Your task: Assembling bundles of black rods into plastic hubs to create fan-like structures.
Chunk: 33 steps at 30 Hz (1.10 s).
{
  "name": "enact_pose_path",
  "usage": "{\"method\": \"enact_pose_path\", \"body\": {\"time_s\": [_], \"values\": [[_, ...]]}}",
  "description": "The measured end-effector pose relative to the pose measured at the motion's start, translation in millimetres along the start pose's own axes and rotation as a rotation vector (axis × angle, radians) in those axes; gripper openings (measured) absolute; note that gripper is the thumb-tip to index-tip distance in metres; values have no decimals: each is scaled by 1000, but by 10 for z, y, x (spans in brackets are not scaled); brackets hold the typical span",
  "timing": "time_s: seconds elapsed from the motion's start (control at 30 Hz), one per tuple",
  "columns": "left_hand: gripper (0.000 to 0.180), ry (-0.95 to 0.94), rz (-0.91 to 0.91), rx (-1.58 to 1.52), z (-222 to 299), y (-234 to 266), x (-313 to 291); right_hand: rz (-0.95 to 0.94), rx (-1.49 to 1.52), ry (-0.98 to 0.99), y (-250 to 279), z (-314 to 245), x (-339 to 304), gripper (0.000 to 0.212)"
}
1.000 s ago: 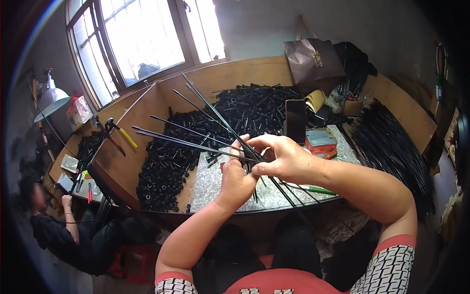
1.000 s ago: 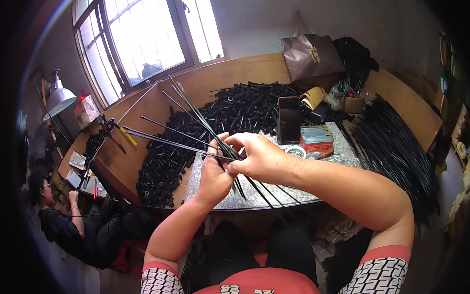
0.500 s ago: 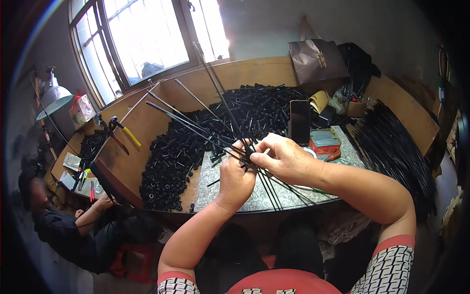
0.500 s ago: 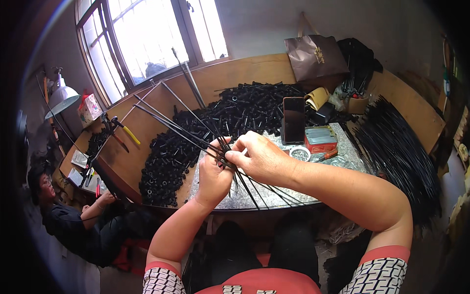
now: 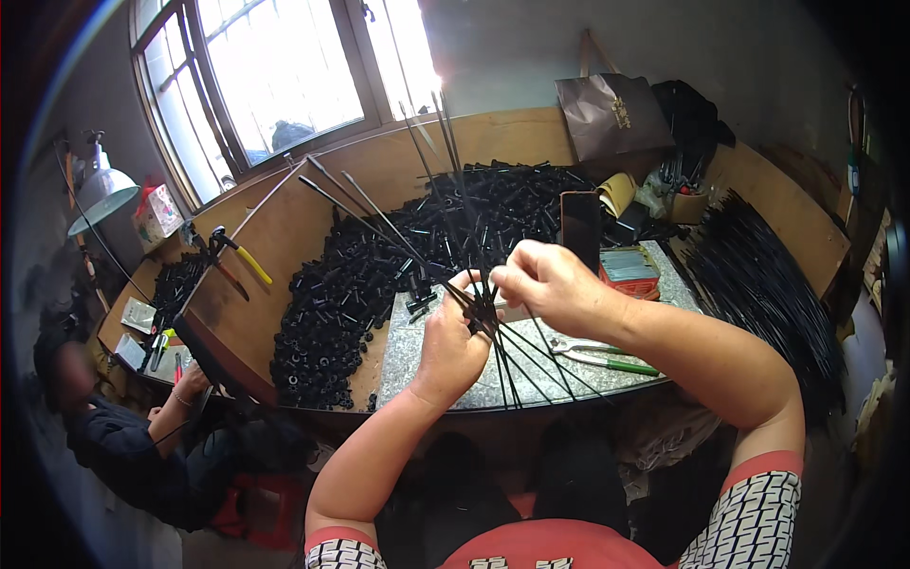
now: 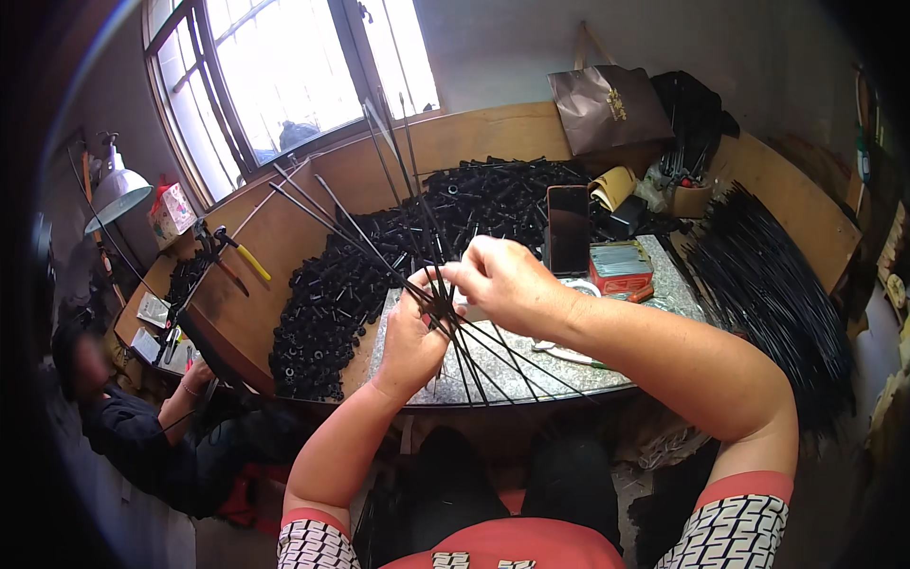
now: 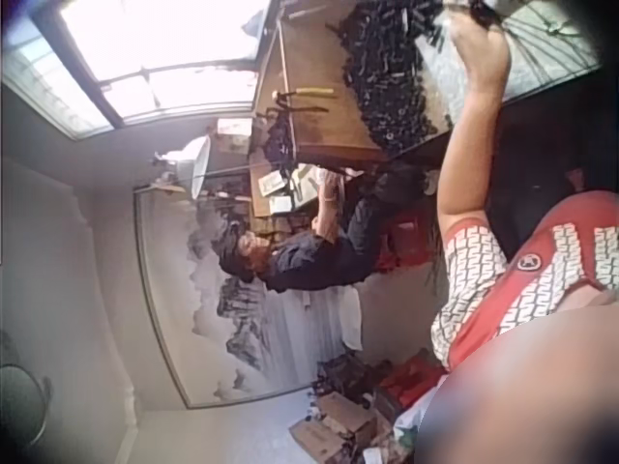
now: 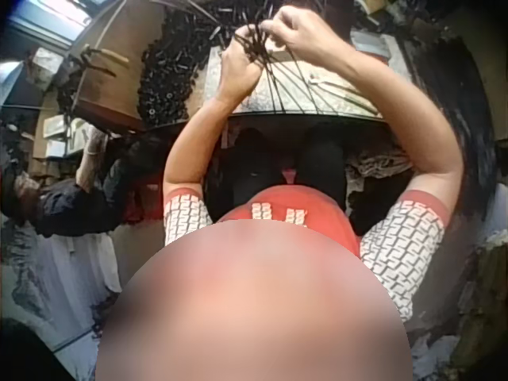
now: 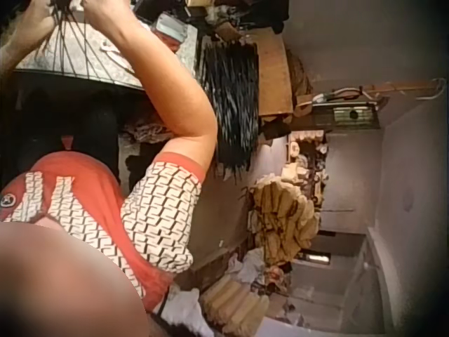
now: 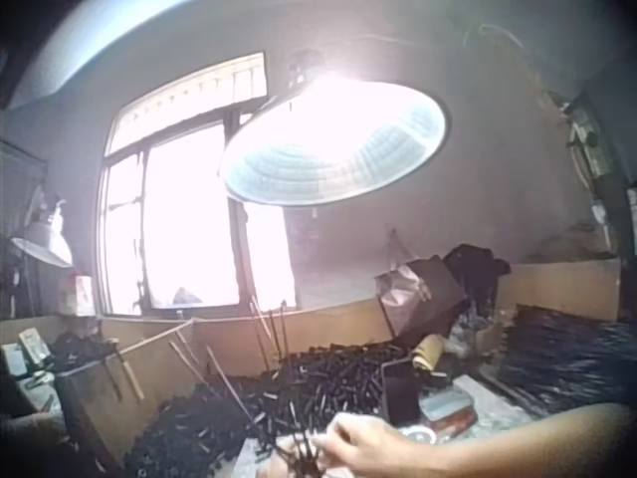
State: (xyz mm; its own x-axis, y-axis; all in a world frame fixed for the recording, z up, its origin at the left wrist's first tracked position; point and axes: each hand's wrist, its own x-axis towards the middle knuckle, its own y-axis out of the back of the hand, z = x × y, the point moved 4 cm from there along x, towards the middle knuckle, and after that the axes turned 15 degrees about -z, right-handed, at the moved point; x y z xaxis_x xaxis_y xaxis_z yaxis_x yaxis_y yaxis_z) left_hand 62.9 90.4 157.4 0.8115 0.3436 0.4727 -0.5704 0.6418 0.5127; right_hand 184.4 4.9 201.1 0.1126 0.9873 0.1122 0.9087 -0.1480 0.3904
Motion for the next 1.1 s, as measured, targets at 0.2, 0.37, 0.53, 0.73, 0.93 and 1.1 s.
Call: {"method": "enact_pose_path", "body": {"time_s": [0.2,0.37,0.53,0.73,0.93,1.1], "values": [[43,74,-15,-8,-151,92,-36,264,9,80,447,-342,-18,25],[34,42,62,-139,-272,174,-18,487,48,185,971,-371,-89,27],[20,80,67,-46,-225,185,-21,405,89,180,732,-239,-18,26],[23,45,139,5,-245,242,-39,496,115,340,961,-309,23,20],[21,68,87,-85,-134,216,-12,53,-175,168,144,-139,159,19],[9,41,65,53,-20,194,-9,-53,-133,120,-149,-68,206,22]]}}
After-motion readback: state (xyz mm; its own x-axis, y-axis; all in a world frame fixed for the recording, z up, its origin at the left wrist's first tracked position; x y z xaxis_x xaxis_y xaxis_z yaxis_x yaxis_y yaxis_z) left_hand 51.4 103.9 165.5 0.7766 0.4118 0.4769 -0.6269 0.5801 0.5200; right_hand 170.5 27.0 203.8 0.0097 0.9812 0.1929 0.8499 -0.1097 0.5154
